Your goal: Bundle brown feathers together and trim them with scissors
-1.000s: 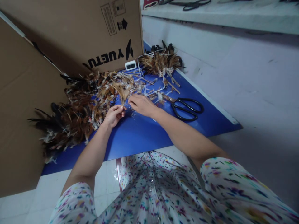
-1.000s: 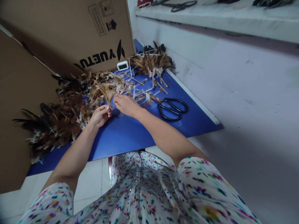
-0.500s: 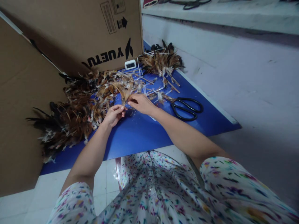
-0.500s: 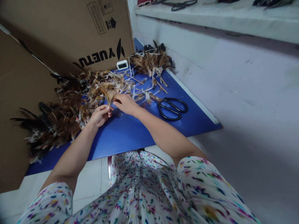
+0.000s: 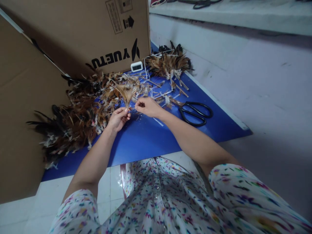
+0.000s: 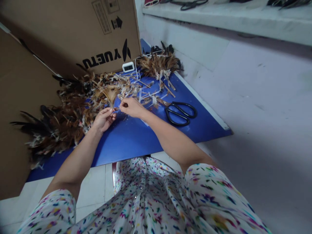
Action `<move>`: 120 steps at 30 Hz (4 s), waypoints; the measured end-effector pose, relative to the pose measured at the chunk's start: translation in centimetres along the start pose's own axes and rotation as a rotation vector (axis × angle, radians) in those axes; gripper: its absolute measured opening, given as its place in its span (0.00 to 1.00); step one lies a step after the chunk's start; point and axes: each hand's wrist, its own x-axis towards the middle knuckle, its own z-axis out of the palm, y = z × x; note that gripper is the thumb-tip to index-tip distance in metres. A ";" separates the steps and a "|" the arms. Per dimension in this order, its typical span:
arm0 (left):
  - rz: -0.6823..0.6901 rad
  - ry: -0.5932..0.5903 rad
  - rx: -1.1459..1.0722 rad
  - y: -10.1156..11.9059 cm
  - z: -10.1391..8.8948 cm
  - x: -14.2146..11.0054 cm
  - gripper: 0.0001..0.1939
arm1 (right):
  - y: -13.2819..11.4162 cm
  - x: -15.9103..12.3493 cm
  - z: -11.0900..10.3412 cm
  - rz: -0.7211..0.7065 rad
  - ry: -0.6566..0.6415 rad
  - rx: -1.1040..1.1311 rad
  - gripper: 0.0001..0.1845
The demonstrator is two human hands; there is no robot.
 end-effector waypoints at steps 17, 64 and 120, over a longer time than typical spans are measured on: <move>-0.009 0.003 0.009 0.0 0.3 0.0 0.10 | 0.9 0.3 0.5 0.039 -0.017 0.195 0.10; -0.124 -0.088 -0.057 -0.2 1.1 -0.8 0.09 | 0.5 0.0 2.2 0.057 0.055 0.480 0.08; -0.023 -0.030 0.084 -0.3 1.0 -0.5 0.12 | 0.9 0.2 1.8 0.022 0.078 0.178 0.07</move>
